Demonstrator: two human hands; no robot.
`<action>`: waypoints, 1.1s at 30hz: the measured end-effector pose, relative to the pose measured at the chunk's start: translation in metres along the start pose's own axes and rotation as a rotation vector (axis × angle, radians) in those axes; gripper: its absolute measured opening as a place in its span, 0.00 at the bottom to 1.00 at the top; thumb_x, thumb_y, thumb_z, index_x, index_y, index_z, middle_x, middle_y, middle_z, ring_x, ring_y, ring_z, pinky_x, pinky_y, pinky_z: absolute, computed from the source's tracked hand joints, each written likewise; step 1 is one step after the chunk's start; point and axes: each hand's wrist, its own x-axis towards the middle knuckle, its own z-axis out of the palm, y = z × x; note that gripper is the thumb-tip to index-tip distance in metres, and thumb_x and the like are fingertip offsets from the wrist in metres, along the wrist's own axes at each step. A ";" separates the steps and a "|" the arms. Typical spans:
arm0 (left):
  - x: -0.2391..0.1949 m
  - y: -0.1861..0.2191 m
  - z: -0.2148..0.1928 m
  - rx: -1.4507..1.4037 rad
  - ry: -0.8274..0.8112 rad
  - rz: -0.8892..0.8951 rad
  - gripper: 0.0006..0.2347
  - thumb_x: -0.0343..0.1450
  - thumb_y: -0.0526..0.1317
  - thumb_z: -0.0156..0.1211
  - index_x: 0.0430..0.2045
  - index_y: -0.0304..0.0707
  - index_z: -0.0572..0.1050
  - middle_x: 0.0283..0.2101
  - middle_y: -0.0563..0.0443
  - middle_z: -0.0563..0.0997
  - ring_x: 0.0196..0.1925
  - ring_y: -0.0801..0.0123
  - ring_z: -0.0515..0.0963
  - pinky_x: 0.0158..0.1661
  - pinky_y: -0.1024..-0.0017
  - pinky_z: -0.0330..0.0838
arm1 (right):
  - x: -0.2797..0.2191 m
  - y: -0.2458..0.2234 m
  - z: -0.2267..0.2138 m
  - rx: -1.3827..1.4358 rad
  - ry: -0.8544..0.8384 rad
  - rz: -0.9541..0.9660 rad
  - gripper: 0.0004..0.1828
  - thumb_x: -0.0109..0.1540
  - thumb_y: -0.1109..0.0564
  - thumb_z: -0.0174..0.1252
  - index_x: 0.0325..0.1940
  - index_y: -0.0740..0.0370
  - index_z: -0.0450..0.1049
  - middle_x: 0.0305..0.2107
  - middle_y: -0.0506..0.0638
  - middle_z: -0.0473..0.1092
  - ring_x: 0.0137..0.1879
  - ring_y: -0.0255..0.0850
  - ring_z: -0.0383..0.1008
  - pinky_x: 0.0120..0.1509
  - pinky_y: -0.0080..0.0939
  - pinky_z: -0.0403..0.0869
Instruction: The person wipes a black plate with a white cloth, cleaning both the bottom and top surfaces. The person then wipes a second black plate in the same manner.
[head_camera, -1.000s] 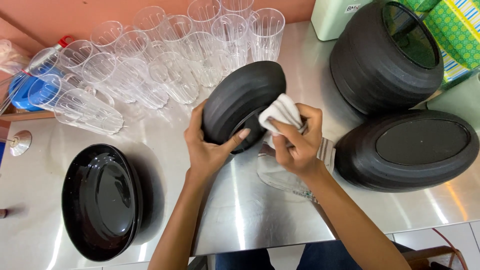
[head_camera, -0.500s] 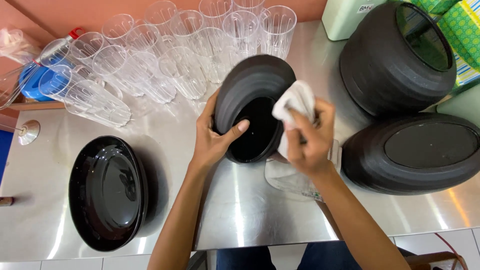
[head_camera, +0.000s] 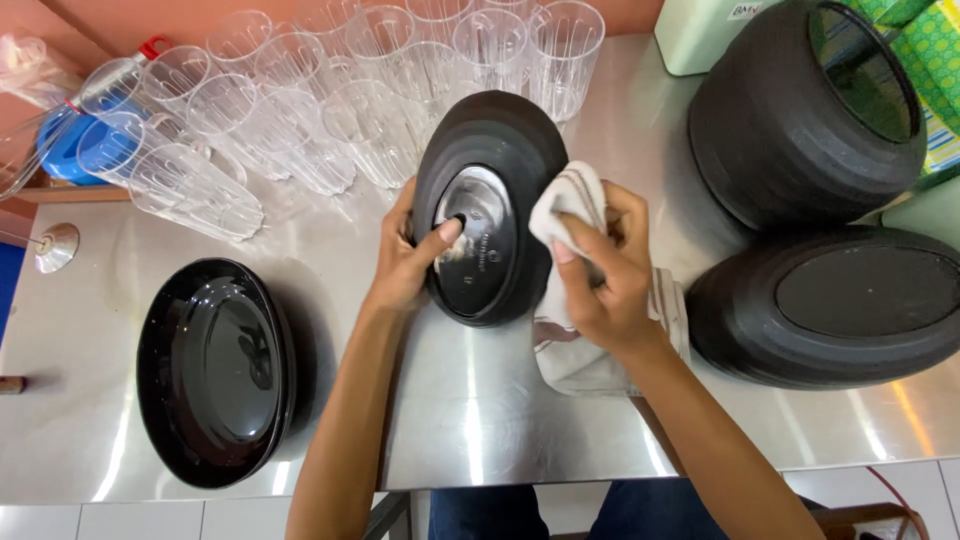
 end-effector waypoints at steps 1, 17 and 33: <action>-0.004 0.003 0.001 0.000 0.001 -0.005 0.25 0.67 0.40 0.71 0.58 0.36 0.71 0.52 0.47 0.80 0.53 0.70 0.77 0.54 0.65 0.76 | -0.002 -0.001 -0.002 0.000 -0.001 0.005 0.10 0.68 0.64 0.55 0.51 0.70 0.77 0.54 0.65 0.61 0.53 0.53 0.68 0.61 0.51 0.66; -0.007 -0.013 0.020 -0.195 0.143 -0.348 0.21 0.73 0.53 0.57 0.49 0.31 0.78 0.41 0.40 0.81 0.43 0.61 0.79 0.43 0.62 0.79 | 0.013 0.008 -0.016 -0.027 0.193 0.448 0.11 0.73 0.59 0.52 0.54 0.65 0.77 0.29 0.52 0.68 0.36 0.36 0.64 0.43 0.40 0.68; -0.007 -0.012 0.044 -0.249 0.284 -0.193 0.08 0.75 0.41 0.60 0.35 0.35 0.78 0.27 0.41 0.84 0.25 0.66 0.84 0.23 0.73 0.81 | 0.003 -0.006 0.002 -0.237 -0.007 0.017 0.02 0.61 0.64 0.68 0.38 0.62 0.83 0.22 0.46 0.58 0.22 0.38 0.60 0.28 0.34 0.65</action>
